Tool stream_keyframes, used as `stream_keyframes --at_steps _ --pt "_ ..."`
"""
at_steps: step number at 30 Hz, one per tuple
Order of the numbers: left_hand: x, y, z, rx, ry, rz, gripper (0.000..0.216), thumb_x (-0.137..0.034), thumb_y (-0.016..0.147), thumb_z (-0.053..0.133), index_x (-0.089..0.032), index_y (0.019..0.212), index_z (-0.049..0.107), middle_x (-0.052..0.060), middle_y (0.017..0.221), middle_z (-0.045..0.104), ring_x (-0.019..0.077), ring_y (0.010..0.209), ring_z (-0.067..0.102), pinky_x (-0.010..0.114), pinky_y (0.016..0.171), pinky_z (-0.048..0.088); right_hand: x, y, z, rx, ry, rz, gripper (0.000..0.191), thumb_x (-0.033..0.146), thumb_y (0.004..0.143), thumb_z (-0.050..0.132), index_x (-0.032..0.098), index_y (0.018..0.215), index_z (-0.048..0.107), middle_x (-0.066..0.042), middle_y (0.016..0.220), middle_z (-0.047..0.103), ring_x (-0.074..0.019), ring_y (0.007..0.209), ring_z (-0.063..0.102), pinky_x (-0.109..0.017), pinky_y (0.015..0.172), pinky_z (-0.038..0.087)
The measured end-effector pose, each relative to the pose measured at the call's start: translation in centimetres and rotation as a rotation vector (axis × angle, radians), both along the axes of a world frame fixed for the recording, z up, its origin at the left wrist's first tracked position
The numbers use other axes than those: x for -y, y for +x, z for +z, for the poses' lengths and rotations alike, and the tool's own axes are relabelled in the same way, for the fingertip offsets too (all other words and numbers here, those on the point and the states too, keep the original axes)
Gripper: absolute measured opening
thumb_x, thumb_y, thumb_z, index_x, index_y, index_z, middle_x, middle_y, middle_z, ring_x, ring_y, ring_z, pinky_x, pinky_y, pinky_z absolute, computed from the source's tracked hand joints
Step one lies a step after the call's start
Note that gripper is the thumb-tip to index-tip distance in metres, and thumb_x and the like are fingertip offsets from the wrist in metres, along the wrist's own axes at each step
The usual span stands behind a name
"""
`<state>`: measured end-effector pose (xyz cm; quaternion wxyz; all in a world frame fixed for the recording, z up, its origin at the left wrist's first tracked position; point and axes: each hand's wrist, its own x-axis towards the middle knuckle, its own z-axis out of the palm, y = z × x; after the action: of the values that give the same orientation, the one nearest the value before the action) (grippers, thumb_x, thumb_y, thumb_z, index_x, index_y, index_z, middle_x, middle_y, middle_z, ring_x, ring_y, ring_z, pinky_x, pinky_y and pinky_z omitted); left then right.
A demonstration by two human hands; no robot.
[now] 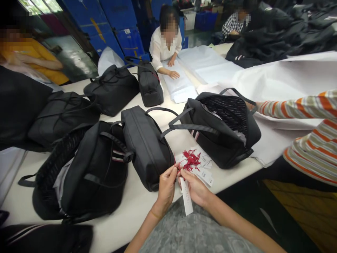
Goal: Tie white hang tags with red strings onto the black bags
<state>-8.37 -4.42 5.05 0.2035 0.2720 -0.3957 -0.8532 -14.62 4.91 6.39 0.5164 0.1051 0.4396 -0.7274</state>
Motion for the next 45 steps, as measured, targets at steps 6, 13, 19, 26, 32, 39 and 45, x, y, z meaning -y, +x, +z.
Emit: stream_keyframes --at_steps 6,13,19,26,32,39,45 --pt "-0.1 -1.1 1.1 0.096 -0.029 0.102 0.041 -0.036 0.067 0.085 -0.014 0.1 0.077 0.011 0.097 0.074 0.0197 0.083 0.066 0.03 0.081 0.051 -0.4 -2.0 -0.2 -0.292 0.046 0.207 0.035 0.05 0.075 0.077 0.016 0.08 0.068 -0.002 0.073 0.063 -0.0134 0.064 0.055 -0.025 0.061 0.045" --pt "-1.2 -2.0 2.5 0.113 -0.066 0.285 0.036 -0.035 0.069 0.084 -0.015 0.098 0.076 0.009 0.092 0.074 0.0148 0.079 0.063 0.025 0.077 0.049 0.3 -7.2 -0.2 -0.968 -0.028 0.213 0.035 0.051 0.082 0.07 0.021 0.1 0.076 -0.009 0.108 0.068 -0.0245 0.104 0.061 -0.037 0.095 0.047" --pt "-2.3 -3.3 3.8 0.091 -0.127 0.305 0.03 -0.036 0.074 0.081 -0.012 0.09 0.074 0.007 0.089 0.07 0.0144 0.079 0.06 0.024 0.075 0.046 1.6 -9.2 1.0 -0.991 -0.249 0.329 0.032 0.048 0.087 0.065 0.02 0.078 0.077 -0.008 0.093 0.068 -0.0223 0.1 0.064 -0.033 0.089 0.051" --pt "-3.0 -4.7 4.5 0.089 -0.124 0.351 0.03 -0.042 0.074 0.079 -0.016 0.083 0.069 0.003 0.079 0.063 0.0124 0.071 0.055 0.022 0.069 0.044 1.8 -9.9 1.2 -0.925 -0.305 0.326 0.029 0.049 0.084 0.069 0.024 0.096 0.078 -0.006 0.093 0.066 -0.0191 0.09 0.063 -0.031 0.082 0.053" --pt "-2.9 -5.1 4.4 0.109 -0.177 0.36 0.032 -0.044 0.072 0.081 -0.016 0.078 0.067 -0.003 0.063 0.048 0.0092 0.061 0.042 0.02 0.062 0.037 2.1 -10.3 1.2 -0.87 -0.329 0.304 0.029 0.049 0.081 0.071 0.021 0.08 0.079 -0.008 0.093 0.068 -0.0206 0.093 0.062 -0.033 0.085 0.052" --pt "-2.3 -4.2 3.4 0.188 -0.237 0.316 0.038 -0.048 0.075 0.077 -0.013 0.088 0.071 -0.004 0.058 0.04 0.0093 0.057 0.035 0.021 0.056 0.031 2.2 -10.0 1.1 -0.761 -0.302 0.306 0.031 0.049 0.075 0.076 0.02 0.083 0.079 -0.005 0.089 0.065 -0.0171 0.082 0.061 -0.028 0.073 0.05" --pt "-2.0 -3.5 1.5 0.276 -0.322 0.23 0.04 -0.05 0.079 0.073 -0.011 0.071 0.071 -0.002 0.056 0.045 0.0114 0.06 0.042 0.023 0.06 0.033 3.2 -10.5 -0.2 -0.35 -0.245 0.231 0.038 0.048 0.072 0.079 0.014 0.087 0.075 -0.006 0.079 0.067 -0.0069 0.052 0.046 -0.02 0.044 0.032"
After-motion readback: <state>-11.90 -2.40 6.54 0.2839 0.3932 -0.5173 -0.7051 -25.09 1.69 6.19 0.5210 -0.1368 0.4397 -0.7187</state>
